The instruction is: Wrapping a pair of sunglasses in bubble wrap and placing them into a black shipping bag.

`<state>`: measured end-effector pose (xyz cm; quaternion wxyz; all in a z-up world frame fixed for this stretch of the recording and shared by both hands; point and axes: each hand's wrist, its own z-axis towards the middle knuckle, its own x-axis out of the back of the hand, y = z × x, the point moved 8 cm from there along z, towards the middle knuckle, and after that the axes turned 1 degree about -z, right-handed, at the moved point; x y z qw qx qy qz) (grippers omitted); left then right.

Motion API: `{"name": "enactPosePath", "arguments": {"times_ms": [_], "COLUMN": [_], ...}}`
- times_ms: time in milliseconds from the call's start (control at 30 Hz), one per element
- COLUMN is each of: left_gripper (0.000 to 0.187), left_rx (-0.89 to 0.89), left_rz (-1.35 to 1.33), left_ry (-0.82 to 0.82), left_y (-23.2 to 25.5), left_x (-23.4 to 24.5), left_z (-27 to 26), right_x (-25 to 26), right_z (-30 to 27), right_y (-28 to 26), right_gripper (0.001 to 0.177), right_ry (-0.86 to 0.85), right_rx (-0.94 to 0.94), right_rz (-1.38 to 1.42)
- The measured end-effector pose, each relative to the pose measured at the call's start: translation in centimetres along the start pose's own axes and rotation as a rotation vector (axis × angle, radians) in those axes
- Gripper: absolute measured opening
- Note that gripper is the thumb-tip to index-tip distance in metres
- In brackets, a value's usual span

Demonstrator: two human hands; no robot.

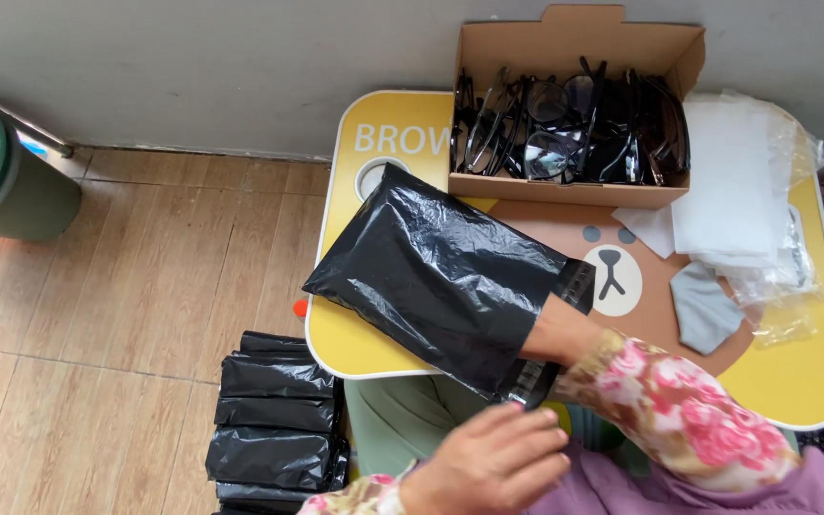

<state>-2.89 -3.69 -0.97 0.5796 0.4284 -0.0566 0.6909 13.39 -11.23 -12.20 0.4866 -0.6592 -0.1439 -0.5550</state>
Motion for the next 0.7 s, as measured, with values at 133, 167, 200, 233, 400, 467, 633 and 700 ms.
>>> {"name": "enactPosePath", "arguments": {"times_ms": [133, 167, 200, 233, 400, 467, 633, 700], "left_gripper": [0.023, 0.041, 0.059, 0.059, 0.066, 0.064, 0.066, 0.067], "left_rx": [0.222, 0.398, 0.573, 0.571, 0.618, 0.586, 0.553, 0.544], "left_rz": [0.075, 0.222, 0.370, 0.372, 0.573, 0.581, 0.618, 0.571], "left_ry": [0.098, 0.039, -0.021, -0.018, -0.160, -0.179, -0.254, -0.279], "left_y": [-5.6, -8.6, -11.6, -12.5, -15.9, -15.9, -16.0, -15.7], "left_x": [5.2, 5.1, 5.2, 4.9, 3.4, 3.1, 2.9, 3.1], "left_z": [1.0, 0.0, -1.2, -2.0, -5.4, -5.9, -7.5, -8.0], "right_x": [2.0, 4.1, 6.2, 5.7, 7.6, 6.5, 5.0, 4.7], "right_z": [-1.4, -1.9, -2.5, -3.3, -4.6, -3.6, -1.9, -1.3], "right_y": [-0.8, -1.8, -2.7, -1.8, 2.1, 3.5, 6.0, 6.1], "right_gripper": [0.025, 0.023, 0.023, 0.023, 0.025, 0.027, 0.033, 0.035], "right_ry": [0.003, 0.065, 0.127, 0.128, 0.431, 0.454, 0.495, 0.406], "right_rx": [-0.014, 0.001, 0.018, 0.020, -0.243, -0.300, -0.476, -0.555], "right_rz": [0.006, 0.047, 0.088, 0.085, -0.121, -0.117, -0.165, -0.221]}}
